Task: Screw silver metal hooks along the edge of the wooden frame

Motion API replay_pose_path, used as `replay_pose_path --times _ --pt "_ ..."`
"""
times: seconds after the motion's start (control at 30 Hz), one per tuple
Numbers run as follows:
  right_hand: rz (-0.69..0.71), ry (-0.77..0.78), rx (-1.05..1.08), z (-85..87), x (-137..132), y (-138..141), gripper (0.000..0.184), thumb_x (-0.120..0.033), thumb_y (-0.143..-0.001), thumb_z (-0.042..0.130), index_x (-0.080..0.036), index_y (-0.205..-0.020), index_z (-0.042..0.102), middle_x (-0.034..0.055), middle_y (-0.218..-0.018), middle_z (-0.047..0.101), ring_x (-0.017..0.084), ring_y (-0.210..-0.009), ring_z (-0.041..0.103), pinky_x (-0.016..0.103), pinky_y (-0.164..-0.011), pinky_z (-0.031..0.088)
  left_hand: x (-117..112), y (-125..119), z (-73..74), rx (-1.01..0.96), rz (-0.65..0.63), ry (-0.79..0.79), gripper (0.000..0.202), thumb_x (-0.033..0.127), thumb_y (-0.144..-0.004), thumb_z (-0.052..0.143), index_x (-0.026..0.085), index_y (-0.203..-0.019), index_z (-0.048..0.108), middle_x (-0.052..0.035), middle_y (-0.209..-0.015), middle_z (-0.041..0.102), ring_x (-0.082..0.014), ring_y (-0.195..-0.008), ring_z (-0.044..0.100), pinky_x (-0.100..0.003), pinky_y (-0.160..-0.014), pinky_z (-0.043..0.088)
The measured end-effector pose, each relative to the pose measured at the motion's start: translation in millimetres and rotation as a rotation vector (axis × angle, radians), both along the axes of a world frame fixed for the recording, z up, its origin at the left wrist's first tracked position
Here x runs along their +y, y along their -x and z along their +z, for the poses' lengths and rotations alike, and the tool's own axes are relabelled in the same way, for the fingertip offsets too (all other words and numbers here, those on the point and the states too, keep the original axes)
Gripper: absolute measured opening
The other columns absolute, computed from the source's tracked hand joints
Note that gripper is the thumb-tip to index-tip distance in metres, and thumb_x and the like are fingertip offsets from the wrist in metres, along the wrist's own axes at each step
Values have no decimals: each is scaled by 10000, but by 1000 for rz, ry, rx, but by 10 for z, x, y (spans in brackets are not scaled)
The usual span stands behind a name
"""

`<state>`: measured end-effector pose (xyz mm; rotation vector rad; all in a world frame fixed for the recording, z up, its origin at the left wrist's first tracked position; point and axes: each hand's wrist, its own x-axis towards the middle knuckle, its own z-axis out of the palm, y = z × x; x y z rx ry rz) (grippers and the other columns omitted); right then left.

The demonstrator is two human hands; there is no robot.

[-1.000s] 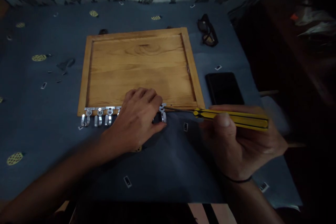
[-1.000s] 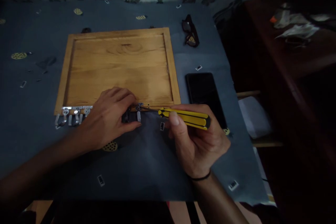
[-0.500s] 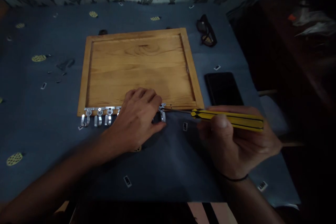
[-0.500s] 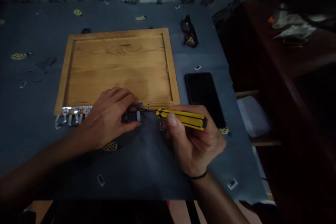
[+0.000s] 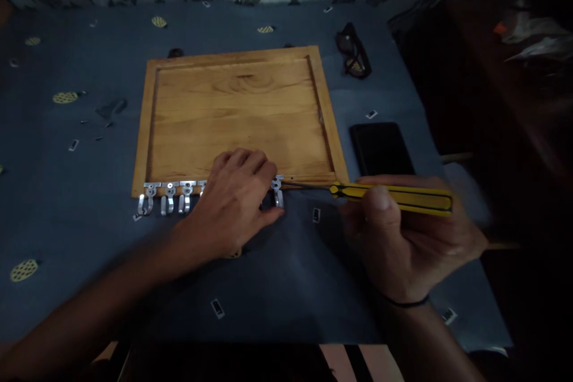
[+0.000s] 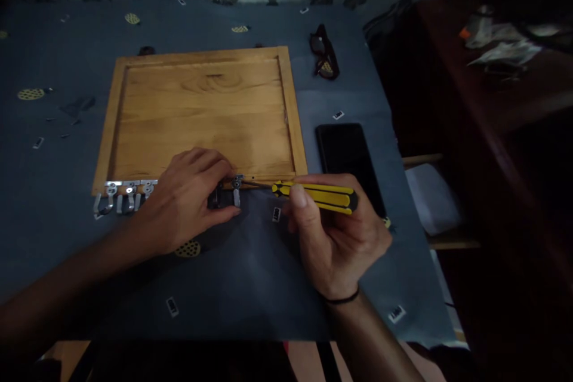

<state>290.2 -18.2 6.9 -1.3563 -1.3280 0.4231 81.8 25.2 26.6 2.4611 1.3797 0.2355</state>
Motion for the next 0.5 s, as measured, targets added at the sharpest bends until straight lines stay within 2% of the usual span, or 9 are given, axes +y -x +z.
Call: replay_pose_path --times 0.17,0.37,0.5 --pt "0 9 -8 22 -13 19 132 -377 -985 773 -258 -928 784 -65 -623 677 96 -419 572 269 -409 444 9 4 9 10 -9 17 268 332 -921 829 184 -1089 681 -93 -1191 726 -331 -1193 631 -484 -1032 491" --pt "29 -8 -153 48 -63 -23 110 -351 -1001 747 -261 -997 810 -50 -613 687 127 -447 607 292 -455 498 13 -8 28 28 -7 19 278 342 -913 842 170 -1077 696 -93 -1167 720 -331 -1172 634 -481 -1021 498" --pt "78 -30 -181 21 -73 -73 91 -325 -999 755 -265 -1025 818 -38 -721 752 113 -496 650 264 -506 543 13 -12 20 27 -9 18 282 341 -909 841 170 -1078 694 -92 -1159 718 -327 -1153 635 -476 -1006 499"
